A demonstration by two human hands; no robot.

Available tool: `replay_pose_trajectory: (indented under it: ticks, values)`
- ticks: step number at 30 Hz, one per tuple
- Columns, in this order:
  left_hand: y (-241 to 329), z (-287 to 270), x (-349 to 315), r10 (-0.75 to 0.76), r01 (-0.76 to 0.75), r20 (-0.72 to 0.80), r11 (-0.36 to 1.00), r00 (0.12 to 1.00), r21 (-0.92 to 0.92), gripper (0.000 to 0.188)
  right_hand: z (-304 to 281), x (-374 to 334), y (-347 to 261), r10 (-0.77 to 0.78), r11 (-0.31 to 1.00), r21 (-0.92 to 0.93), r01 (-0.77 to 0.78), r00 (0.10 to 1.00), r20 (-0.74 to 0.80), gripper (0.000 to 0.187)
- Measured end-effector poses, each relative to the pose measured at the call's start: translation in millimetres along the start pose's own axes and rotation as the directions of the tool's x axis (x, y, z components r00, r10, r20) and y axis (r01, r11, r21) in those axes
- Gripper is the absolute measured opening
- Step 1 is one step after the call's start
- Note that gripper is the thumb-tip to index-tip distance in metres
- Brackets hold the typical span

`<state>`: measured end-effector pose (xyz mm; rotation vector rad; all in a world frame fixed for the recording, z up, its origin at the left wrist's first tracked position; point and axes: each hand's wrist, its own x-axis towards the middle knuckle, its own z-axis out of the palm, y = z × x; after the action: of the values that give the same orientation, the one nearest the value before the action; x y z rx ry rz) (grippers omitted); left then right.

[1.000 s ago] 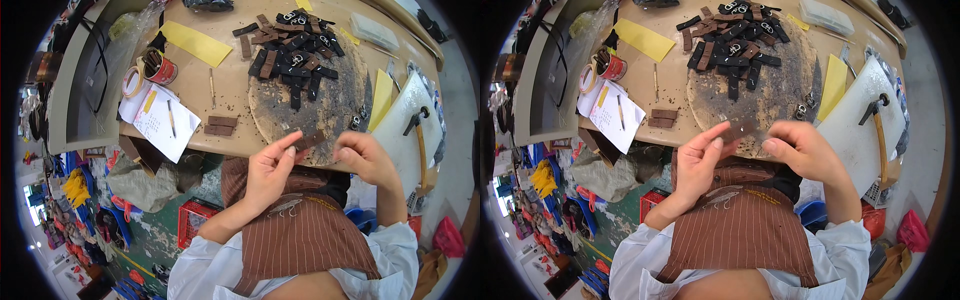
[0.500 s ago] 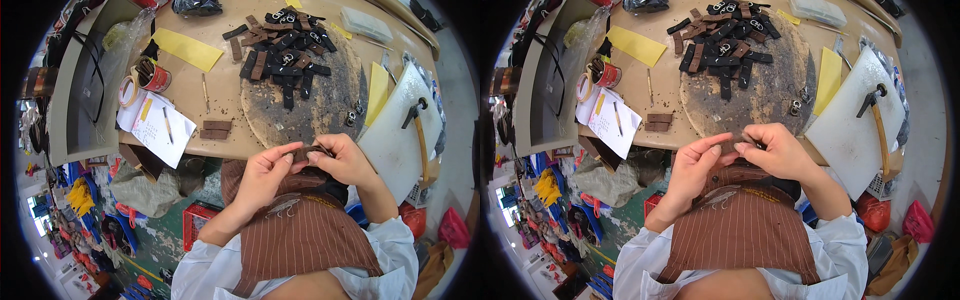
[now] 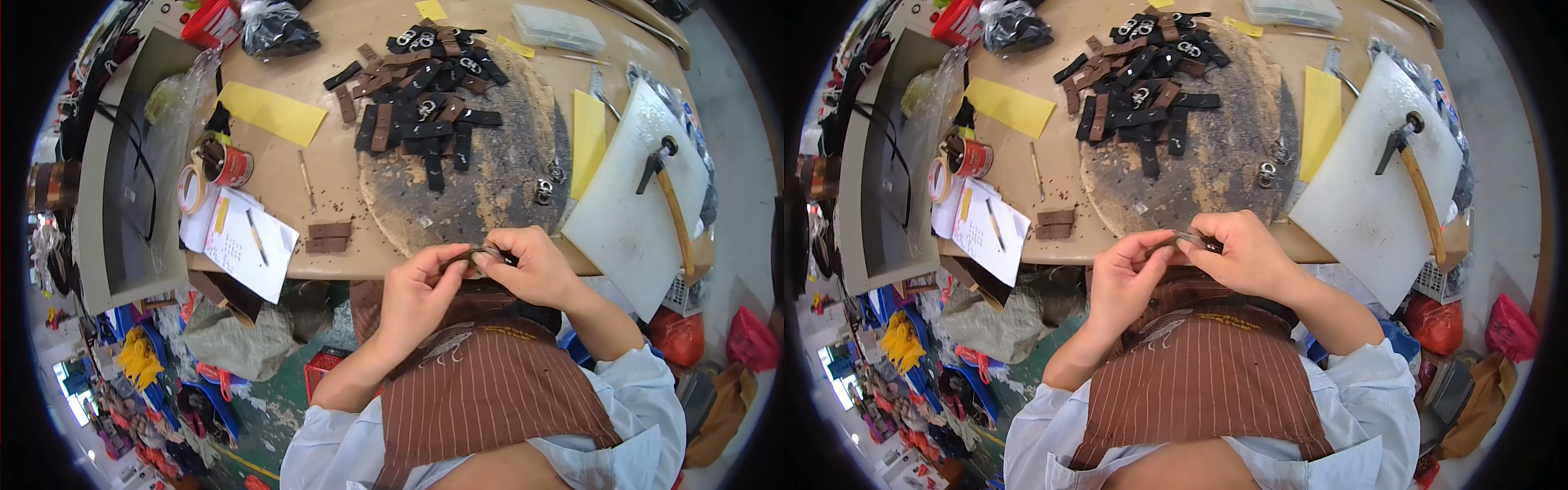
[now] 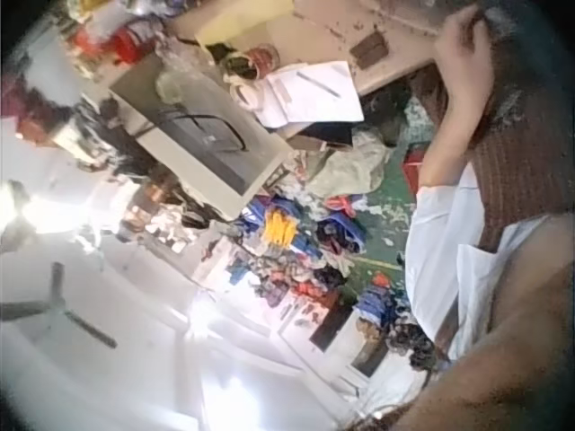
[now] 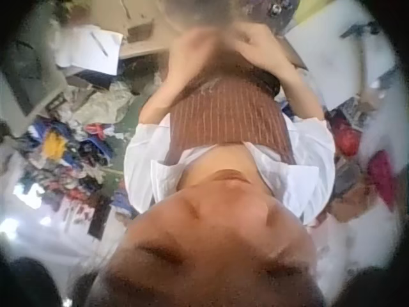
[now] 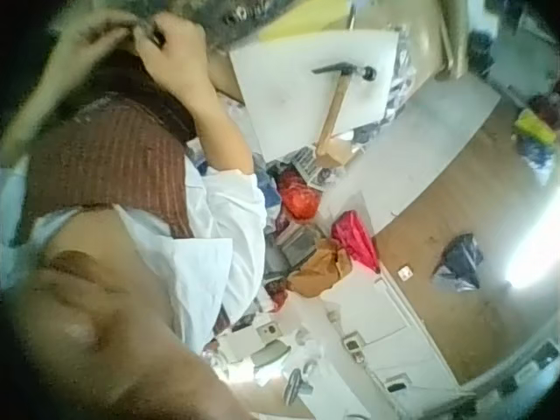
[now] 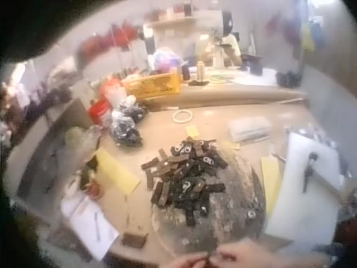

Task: The person assembles small leather keychains by hand at a workbench. They pick up small rectangular leather pieces and metal rings, insert the rings into the leather, and use a hammer to secure them. The finished keychains are placed on a wooden board on the table.

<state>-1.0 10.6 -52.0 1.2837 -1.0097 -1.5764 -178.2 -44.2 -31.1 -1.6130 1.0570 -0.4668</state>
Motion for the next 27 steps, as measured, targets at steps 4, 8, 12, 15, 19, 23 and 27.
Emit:
replay_pose_trajectory:
  ticks: [4,8,12,15,19,23,27]
  values:
    - [14,-8,32,0.102,-0.102,-0.031,0.995,0.994,-0.003,0.024,-22,-3,-3,0.212,0.977,0.049,-0.206,0.965,-0.157,0.02]
    - [56,-22,86,0.388,-0.368,-0.144,0.918,0.911,0.146,0.038,-62,-1,33,-0.099,0.868,-0.444,-0.222,0.799,-0.593,0.024]
    - [53,-23,101,0.712,-0.43,-0.184,0.587,0.678,0.686,0.043,-60,1,45,-0.197,0.767,-0.588,-0.258,0.776,-0.599,0.026]
    - [18,-10,74,0.58,-0.486,0.005,0.677,0.814,0.552,0.038,-58,5,48,-0.166,0.794,-0.551,-0.257,0.78,-0.603,0.023]
    - [-6,8,37,0.26,-0.27,0.077,0.948,0.962,0.166,0.032,-68,18,44,-0.172,0.827,-0.542,-0.151,0.849,-0.499,0.019]
    - [-10,5,22,0.026,0.021,0.164,0.961,0.986,-0.277,0.031,-69,27,21,-0.101,0.919,-0.392,-0.048,0.931,-0.351,0.021]
    - [4,-7,20,-0.238,0.345,0.273,0.811,0.932,-0.472,0.027,-27,15,-10,-0.321,0.889,-0.364,0.277,0.945,-0.065,0.025]
